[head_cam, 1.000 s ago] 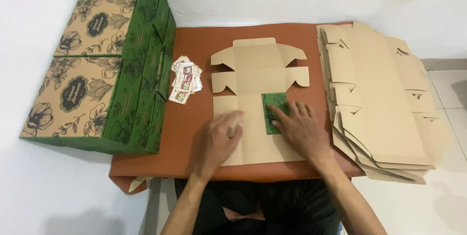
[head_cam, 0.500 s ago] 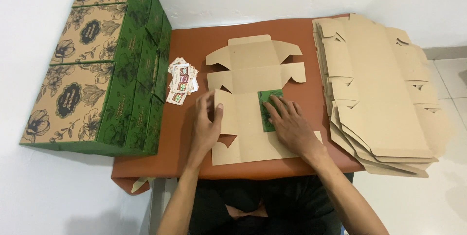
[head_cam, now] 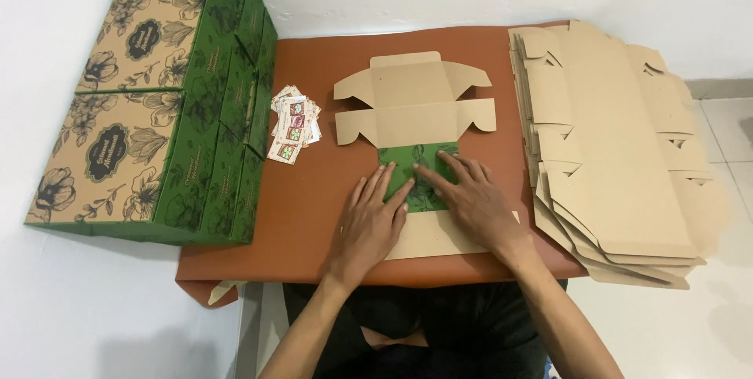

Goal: Assembling cardboard boxes by folding flat templates and applying stickers.

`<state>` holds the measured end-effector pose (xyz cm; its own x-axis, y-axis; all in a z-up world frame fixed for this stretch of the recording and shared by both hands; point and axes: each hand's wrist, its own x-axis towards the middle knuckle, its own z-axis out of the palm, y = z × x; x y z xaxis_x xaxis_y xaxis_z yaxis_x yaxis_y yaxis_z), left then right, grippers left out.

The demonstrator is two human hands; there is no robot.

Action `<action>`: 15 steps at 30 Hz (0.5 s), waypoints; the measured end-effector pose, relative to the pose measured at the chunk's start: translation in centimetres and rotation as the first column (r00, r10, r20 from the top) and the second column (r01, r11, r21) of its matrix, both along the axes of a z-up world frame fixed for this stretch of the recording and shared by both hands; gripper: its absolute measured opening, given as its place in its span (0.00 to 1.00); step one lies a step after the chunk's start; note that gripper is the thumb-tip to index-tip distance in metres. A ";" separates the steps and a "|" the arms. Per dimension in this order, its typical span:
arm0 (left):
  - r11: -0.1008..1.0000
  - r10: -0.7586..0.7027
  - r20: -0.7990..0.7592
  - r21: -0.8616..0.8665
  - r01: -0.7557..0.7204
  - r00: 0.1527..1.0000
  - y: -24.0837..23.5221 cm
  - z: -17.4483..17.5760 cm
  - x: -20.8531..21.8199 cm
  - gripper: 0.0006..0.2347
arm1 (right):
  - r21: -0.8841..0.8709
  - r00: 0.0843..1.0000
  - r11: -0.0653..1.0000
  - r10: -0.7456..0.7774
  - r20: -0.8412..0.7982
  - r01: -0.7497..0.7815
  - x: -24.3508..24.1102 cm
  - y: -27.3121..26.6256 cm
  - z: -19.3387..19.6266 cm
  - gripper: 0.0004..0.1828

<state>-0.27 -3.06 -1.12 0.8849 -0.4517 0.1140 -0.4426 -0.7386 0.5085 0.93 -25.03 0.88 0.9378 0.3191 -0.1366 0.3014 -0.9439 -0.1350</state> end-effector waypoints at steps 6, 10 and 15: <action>0.997 -0.066 -0.099 0.025 0.069 0.993 0.8 -0.3 1.4 0.19 | 0.056 1.000 0.998 -0.020 0.005 0.020 0.5 -0.3 -1.6 0.26; 0.999 -0.025 -0.114 -0.024 0.022 0.993 2.9 2.6 2.8 0.20 | 0.058 1.000 0.998 -0.014 0.014 0.013 0.1 0.0 -0.7 0.26; 0.984 -0.053 0.010 0.171 0.051 0.999 4.1 -1.7 6.2 0.21 | 0.058 1.000 0.998 -0.019 0.008 0.019 0.2 0.3 -0.2 0.25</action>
